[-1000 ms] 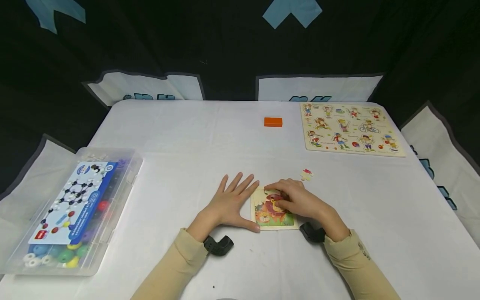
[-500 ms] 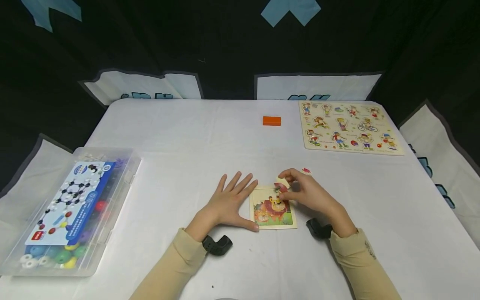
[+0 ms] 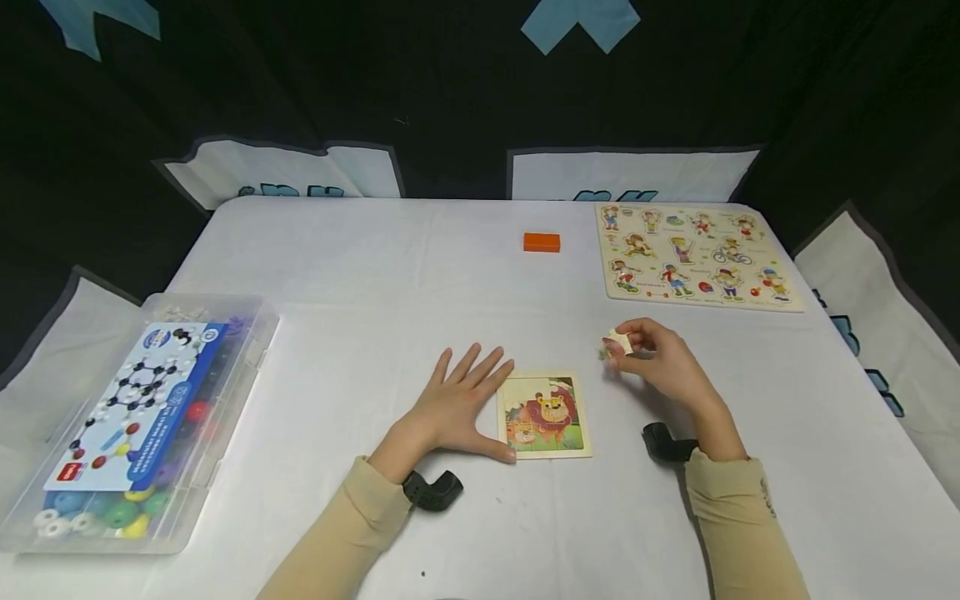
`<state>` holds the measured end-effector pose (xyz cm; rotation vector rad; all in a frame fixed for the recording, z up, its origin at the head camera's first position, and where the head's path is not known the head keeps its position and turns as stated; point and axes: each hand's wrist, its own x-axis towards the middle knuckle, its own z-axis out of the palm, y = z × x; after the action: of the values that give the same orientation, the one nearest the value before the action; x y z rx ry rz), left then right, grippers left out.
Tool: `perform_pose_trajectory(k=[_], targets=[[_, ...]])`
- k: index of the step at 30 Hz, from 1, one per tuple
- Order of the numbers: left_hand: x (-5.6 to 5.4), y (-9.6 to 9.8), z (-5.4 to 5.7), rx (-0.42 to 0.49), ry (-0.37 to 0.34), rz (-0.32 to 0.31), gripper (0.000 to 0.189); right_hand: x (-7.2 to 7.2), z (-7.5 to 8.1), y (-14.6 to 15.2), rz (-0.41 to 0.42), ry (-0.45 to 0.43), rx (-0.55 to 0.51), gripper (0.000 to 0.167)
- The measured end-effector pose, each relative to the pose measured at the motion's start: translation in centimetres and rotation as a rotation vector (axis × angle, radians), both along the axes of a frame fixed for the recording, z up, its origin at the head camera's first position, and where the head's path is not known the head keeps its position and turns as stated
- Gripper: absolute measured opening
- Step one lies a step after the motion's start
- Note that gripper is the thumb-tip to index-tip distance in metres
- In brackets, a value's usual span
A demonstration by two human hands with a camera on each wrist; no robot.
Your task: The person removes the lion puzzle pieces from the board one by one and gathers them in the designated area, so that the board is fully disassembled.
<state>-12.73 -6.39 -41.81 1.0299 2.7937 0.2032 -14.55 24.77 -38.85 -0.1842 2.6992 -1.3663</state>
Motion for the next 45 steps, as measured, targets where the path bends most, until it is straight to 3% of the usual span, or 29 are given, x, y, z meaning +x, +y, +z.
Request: perform_pose_trajectory(k=[4,8,21,24,28,32,36,40,45], targets=[[0.0,0.0,0.0,0.013,0.004,-0.008,0.117,0.3,0.1,2.2,-0.134,-0.053,0.064,0.052],[0.0,0.0,0.0,0.014,0.001,-0.008,0.117,0.6,-0.1,3.7,-0.191,-0.075,0.100,0.054],[0.1,-0.1,0.1,0.017,0.013,-0.004,0.117,0.5,-0.2,3.6,-0.120,-0.112,0.180,0.053],[0.1,-0.1,0.1,0.019,0.014,-0.005,0.117,0.5,-0.1,3.1,-0.096,-0.071,0.202,0.055],[0.1,-0.1,0.1,0.017,0.014,-0.008,0.117,0.7,-0.2,1.5,0.029,0.026,0.136,0.050],[0.1,-0.1,0.1,0.012,0.014,-0.008,0.117,0.9,-0.5,-1.0,0.286,0.054,0.043,0.044],[0.1,0.0,0.1,0.018,0.015,-0.006,0.117,1.1,-0.9,-3.0,0.478,0.065,0.055,0.042],[0.1,0.0,0.1,0.020,0.011,0.001,0.117,1.3,-1.1,-4.1,0.556,0.083,0.117,0.043],[0.1,-0.1,0.1,0.017,0.007,0.006,0.117,1.6,-1.0,-4.5,0.576,0.088,0.204,0.044]])
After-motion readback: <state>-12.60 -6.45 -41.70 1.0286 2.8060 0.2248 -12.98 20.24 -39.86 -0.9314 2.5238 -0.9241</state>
